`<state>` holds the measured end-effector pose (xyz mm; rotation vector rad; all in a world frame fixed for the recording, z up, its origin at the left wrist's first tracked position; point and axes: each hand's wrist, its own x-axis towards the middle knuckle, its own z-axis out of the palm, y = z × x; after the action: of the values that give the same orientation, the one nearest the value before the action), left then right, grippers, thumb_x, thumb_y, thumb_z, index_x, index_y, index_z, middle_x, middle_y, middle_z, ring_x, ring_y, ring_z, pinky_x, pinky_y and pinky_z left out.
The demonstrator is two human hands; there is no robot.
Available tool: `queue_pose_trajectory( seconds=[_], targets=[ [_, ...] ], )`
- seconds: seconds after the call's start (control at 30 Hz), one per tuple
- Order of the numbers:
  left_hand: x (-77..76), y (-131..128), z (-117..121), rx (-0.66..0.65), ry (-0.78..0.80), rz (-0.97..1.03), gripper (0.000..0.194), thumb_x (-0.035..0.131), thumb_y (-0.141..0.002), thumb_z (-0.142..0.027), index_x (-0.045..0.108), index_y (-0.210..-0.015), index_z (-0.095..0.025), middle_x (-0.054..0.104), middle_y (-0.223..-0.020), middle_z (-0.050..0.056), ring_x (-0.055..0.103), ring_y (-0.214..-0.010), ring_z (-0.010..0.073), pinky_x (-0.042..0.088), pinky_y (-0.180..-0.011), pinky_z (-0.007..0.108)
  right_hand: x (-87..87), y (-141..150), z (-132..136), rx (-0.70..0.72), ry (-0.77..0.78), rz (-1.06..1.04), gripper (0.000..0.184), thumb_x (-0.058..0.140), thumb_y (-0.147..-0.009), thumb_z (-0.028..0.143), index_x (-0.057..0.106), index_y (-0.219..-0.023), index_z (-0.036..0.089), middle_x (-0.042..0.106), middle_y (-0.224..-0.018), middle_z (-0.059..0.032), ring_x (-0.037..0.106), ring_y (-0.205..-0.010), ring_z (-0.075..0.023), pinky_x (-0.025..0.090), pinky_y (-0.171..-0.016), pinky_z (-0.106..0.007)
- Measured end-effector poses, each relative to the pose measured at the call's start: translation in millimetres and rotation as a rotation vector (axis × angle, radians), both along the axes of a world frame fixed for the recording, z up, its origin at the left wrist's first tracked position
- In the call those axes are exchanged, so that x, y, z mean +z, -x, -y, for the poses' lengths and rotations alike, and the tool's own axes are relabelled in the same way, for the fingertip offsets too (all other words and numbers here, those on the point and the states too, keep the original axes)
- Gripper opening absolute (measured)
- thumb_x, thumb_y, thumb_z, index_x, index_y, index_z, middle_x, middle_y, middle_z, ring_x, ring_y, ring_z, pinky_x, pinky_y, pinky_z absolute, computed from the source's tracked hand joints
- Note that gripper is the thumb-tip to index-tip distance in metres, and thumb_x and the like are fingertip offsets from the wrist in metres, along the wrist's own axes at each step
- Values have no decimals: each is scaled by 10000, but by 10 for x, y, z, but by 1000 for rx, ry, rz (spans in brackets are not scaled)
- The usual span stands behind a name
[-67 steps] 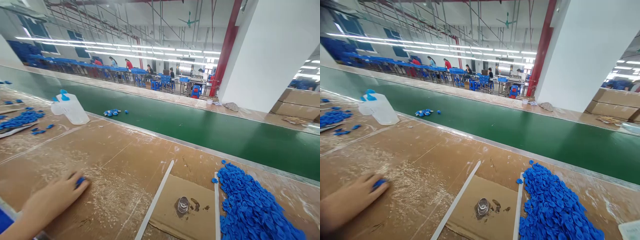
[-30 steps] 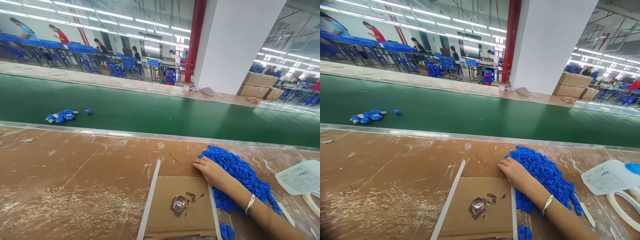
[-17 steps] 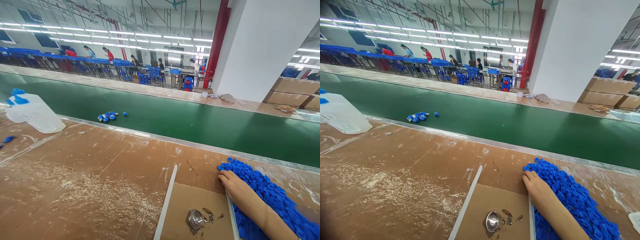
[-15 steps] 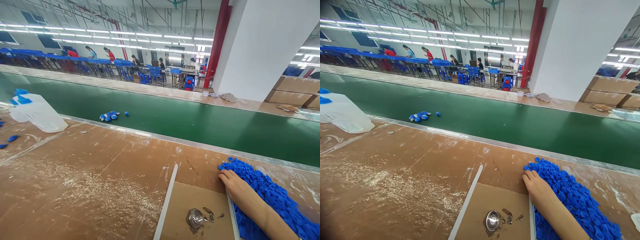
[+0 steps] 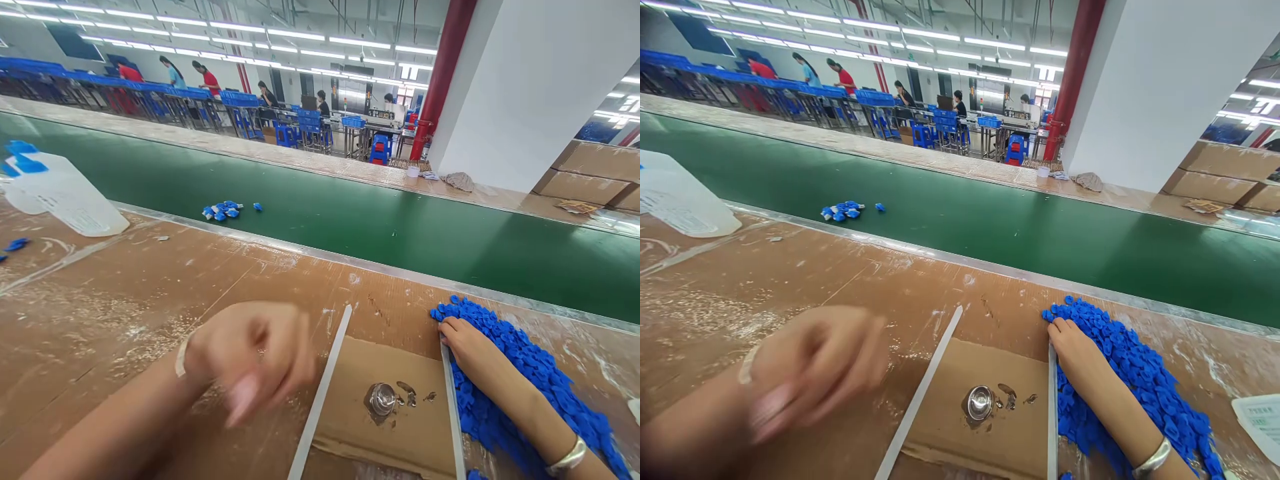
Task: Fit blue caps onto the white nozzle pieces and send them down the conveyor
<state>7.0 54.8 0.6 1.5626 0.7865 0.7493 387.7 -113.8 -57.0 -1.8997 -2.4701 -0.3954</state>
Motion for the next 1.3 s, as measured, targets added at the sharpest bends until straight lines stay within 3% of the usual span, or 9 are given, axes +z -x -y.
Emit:
queue_pose_trajectory(
  seconds=[0.1,0.17,0.27,0.47,0.6,0.77,1.0,1.13,1.3],
  targets=[
    [-81,-364,-56,-270,185,122,424,727,-682,-473,483,-471,-198,398,-436,-9,366,-421,101,289,-405,268,25,-5,10,-24,14,-5,232,486,-839,-16,605,-862,182,648,-866,-73,645,-748,-208,489,-644,-307],
    [-195,-583,-88,-290,243,183,437,658,-715,-488,427,-487,-195,300,-416,-48,250,-403,75,199,-402,244,57,-3,8,-33,18,-8,216,487,-845,2,604,-831,182,643,-839,-70,645,-699,-201,482,-604,-300],
    [-354,-720,-115,-240,264,225,402,614,-745,-477,425,-532,-193,291,-427,-63,209,-403,68,152,-415,237,124,9,-2,-15,27,-38,200,482,-880,45,615,-819,182,650,-856,-67,662,-701,-183,513,-629,-289],
    [-418,-674,-113,-202,285,219,363,670,-733,-412,471,-549,-170,357,-457,-56,250,-418,63,140,-438,239,248,156,-3,75,18,-299,191,505,-921,123,675,-914,209,706,-1089,-74,721,-928,-176,592,-781,-278],
    [-419,-688,-120,-197,304,221,356,668,-745,-398,473,-557,-167,389,-472,-47,271,-426,62,153,-442,237,172,296,-21,167,-3,-525,242,485,-966,169,717,-975,240,738,-1134,-54,719,-1015,-169,600,-863,-283],
    [-436,-695,-127,-180,320,215,350,685,-738,-390,486,-564,-161,408,-484,-41,282,-435,62,158,-442,233,37,300,-57,256,-94,-507,308,431,-998,189,737,-972,208,767,-1006,-83,724,-951,-189,610,-858,-336],
    [-428,-713,-131,-181,312,183,363,694,-730,-420,502,-569,-157,418,-486,-34,296,-446,64,168,-452,228,181,477,-22,195,-147,-545,224,492,-988,230,698,-1071,200,735,-1030,-100,692,-946,-201,601,-836,-367],
    [-425,-721,-128,-166,295,169,366,692,-718,-434,503,-565,-159,423,-487,-32,294,-441,62,161,-448,227,133,625,-90,246,-113,-525,268,457,-993,202,672,-1152,183,718,-1124,-118,672,-989,-210,599,-838,-371],
    [-414,-728,-80,-113,210,80,380,635,-690,-494,495,-550,-170,416,-478,-32,299,-433,67,189,-439,227,20,605,-130,253,-108,-415,295,405,-1011,206,698,-1027,189,718,-971,-96,667,-852,-195,596,-731,-333]
  ],
)
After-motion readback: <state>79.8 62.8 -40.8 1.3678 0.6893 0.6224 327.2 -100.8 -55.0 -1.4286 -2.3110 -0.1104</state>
